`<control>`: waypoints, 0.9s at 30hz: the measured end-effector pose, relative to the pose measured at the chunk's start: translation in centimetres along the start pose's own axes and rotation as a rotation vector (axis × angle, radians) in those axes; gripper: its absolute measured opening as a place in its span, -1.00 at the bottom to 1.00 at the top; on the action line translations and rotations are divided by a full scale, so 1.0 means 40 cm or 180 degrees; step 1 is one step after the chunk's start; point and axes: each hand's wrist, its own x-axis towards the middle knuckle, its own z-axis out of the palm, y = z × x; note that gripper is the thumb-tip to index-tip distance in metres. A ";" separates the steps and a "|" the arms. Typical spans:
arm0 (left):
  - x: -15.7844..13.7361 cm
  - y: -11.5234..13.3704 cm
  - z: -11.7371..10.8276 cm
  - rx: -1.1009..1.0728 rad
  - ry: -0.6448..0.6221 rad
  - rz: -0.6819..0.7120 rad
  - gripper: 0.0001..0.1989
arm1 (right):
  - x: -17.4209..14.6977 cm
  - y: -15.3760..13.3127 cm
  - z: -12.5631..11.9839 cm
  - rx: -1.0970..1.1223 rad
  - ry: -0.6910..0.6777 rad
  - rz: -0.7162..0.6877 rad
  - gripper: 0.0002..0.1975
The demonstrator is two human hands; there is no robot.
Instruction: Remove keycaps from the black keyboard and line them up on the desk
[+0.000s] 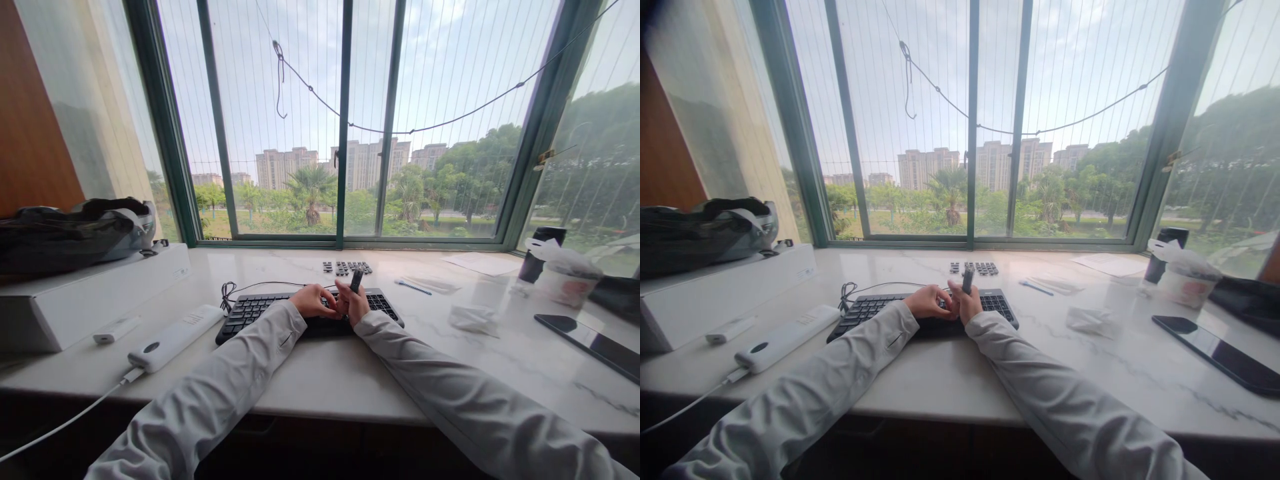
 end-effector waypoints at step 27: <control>0.013 0.004 -0.021 -0.0648 0.0007 -0.0302 -0.43 | 0.064 -0.059 -0.077 -0.1874 0.0249 -0.0788 -0.47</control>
